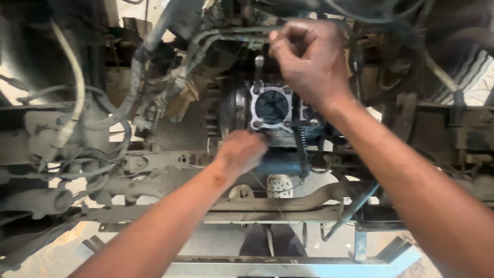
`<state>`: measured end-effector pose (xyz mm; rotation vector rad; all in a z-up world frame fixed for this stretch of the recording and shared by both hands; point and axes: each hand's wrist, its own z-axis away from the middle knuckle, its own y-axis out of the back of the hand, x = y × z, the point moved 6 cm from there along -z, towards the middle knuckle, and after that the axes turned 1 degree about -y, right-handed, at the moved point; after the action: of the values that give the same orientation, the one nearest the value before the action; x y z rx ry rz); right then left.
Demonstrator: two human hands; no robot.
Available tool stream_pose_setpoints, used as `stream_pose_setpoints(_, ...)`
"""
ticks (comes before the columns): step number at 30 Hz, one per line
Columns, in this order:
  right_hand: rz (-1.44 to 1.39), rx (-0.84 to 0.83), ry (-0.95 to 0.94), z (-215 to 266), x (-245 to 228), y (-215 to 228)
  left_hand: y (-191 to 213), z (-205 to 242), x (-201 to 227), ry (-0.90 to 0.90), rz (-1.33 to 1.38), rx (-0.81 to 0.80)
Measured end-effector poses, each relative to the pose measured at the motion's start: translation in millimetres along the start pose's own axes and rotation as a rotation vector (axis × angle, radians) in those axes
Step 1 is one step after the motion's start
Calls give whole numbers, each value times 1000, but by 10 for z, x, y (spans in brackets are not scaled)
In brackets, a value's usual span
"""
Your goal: The person works underneath a vehicle, using a wrench to tighten bolts on an engine component. They manipulate hoses and wires to access the area and continue tightening fasteners on the engine block.
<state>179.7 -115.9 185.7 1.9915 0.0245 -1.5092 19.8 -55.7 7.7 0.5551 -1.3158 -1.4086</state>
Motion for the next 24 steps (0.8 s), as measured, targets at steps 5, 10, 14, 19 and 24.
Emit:
stream_pose_setpoints(5, 45, -120, -110, 15, 5, 32, -143, -66, 88, 41, 12, -117)
stream_pose_setpoints(10, 123, -154, -382, 86, 14, 228, -96, 6, -26, 295, -1, -269)
stream_pose_setpoints(14, 478, -238, -732, 421, 400, 688, -305, 143, -66, 577, 383, -517)
stream_pose_setpoints(19, 615, -944, -622, 1321, 728, 489, -816, 92, 56, 684, 1102, -657)
stream_pose_setpoints(24, 109, -1099, -1132, 2137, 812, -269, -938, -348, 283, 308, 555, -368)
